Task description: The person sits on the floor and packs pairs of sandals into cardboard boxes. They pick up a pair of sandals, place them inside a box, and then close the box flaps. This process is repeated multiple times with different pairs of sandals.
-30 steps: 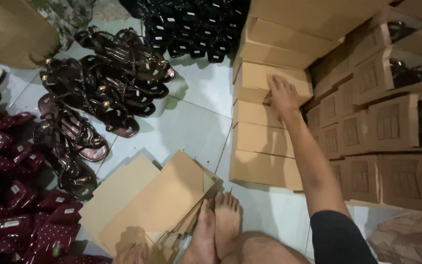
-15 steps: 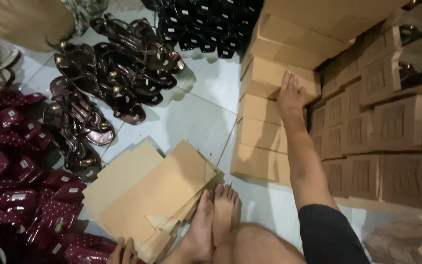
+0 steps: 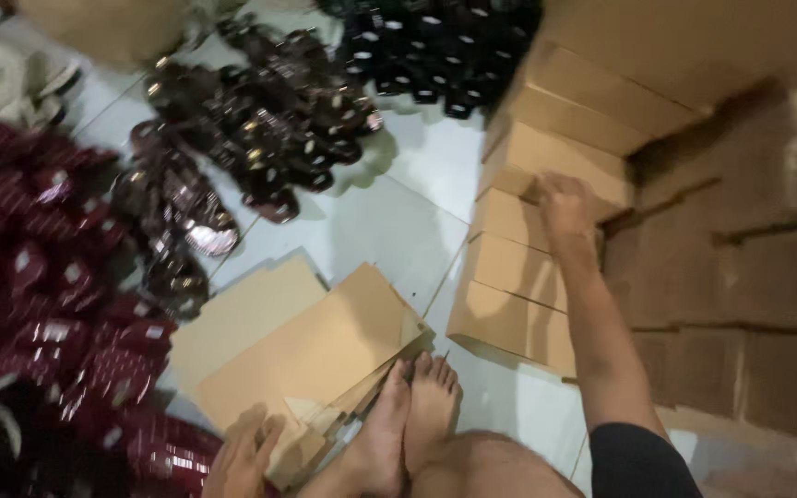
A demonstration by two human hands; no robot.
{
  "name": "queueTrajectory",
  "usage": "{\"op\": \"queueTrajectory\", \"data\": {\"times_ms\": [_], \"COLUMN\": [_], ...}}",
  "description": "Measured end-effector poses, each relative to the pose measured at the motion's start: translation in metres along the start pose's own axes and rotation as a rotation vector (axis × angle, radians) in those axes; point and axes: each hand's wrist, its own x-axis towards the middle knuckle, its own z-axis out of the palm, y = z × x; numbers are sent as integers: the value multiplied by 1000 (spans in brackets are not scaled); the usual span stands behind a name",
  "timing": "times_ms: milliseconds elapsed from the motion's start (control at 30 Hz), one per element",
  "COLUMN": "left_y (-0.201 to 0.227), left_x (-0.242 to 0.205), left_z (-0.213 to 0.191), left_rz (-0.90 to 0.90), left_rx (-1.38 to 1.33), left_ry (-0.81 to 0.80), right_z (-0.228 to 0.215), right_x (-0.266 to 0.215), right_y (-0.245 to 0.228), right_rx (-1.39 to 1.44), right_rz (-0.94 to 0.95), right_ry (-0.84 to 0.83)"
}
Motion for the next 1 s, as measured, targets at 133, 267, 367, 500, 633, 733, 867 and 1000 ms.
{"op": "queueTrajectory", "data": {"times_ms": [133, 267, 367, 500, 633, 733, 867, 1000], "left_y": [-59, -61, -61, -60, -30, 4, 19, -1], "left_x": [-54, -39, -12, 1, 5, -4, -26, -30], "left_z": [-4, 13, 6, -18, -52, -77, -86, -48], "left_rz": [-181, -193, 145, 333, 376, 304, -51, -502], "left_rx": [274, 333, 465, 343, 351, 66, -209, -498], "left_ry": [-390, -525, -280, -256, -110, 209, 627, 839], "right_z": [-14, -41, -52, -56, -74, -101, -128, -146], "right_x": [25, 33, 5, -72, -94, -82, -51, -35], "right_y": [-14, -51, -109, -196, -245, -249, -248, -292], "right_rx": [-216, 123, 634, 711, 883, 722, 583, 421], "right_rz": [-18, -49, -8, -437, -1029, -971, -948, -832], "right_ry": [-203, -33, -133, -145, 69, 200, 24, -602]}}
